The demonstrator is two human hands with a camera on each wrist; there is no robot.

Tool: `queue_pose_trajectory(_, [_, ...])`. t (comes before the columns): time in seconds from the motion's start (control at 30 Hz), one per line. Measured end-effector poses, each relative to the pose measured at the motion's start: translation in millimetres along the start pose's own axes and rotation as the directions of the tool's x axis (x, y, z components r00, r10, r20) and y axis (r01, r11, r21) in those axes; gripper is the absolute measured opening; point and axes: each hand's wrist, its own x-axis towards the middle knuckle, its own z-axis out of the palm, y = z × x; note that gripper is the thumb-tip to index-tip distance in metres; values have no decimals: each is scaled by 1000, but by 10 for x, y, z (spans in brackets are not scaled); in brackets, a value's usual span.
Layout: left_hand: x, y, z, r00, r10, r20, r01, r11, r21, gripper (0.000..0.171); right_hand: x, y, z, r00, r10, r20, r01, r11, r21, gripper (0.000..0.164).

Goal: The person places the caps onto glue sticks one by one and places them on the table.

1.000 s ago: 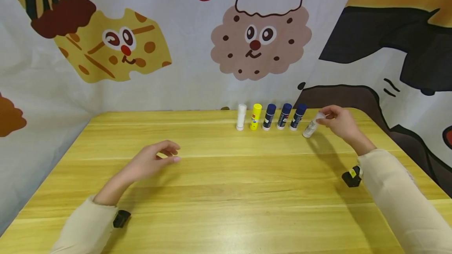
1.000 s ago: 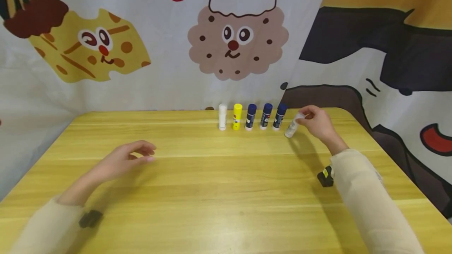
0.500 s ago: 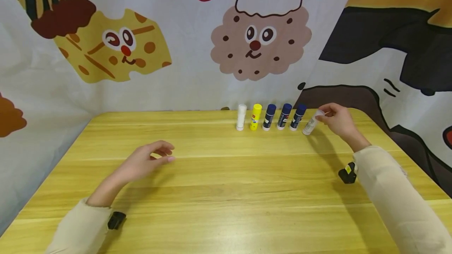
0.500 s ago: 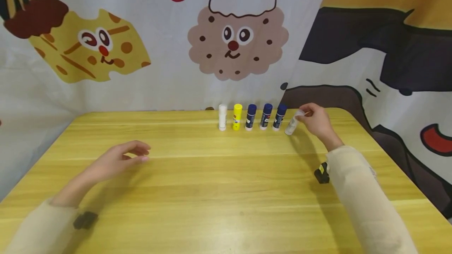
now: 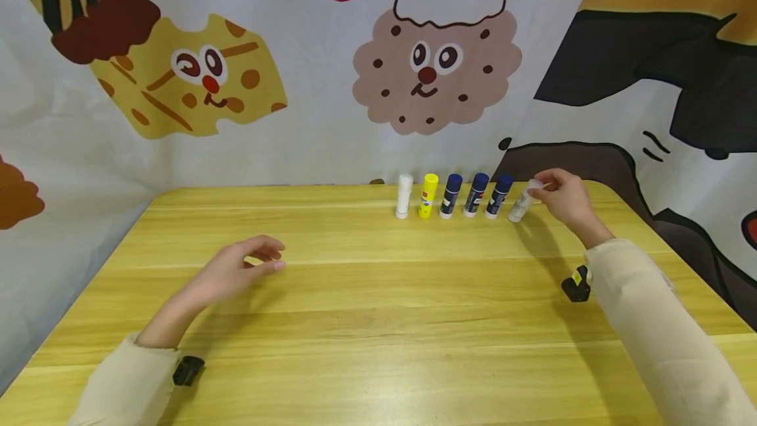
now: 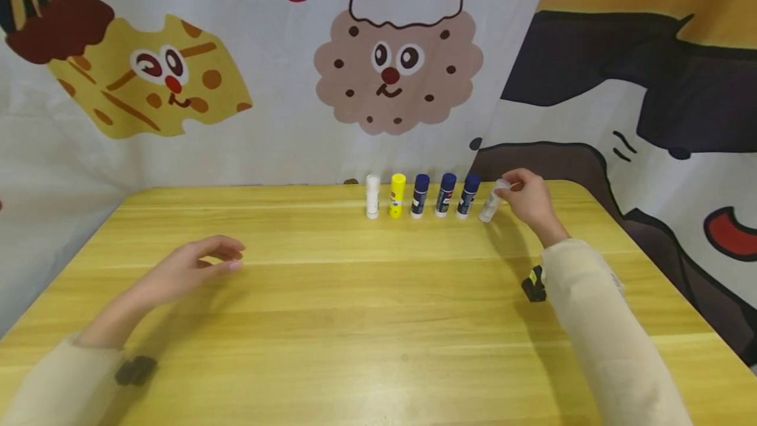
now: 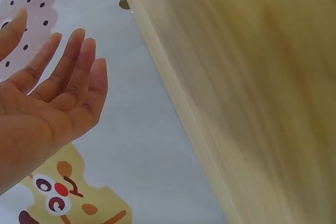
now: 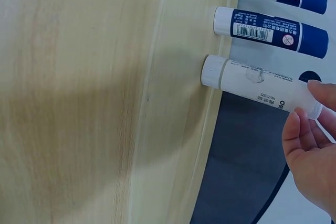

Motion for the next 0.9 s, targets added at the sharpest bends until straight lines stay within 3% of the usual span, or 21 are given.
queue_pose_trajectory(0.9, [-86, -13, -92, 1000, -11, 6, 11, 1000, -9, 37, 89, 28, 47, 1000, -9, -25, 9, 1000, -3, 39])
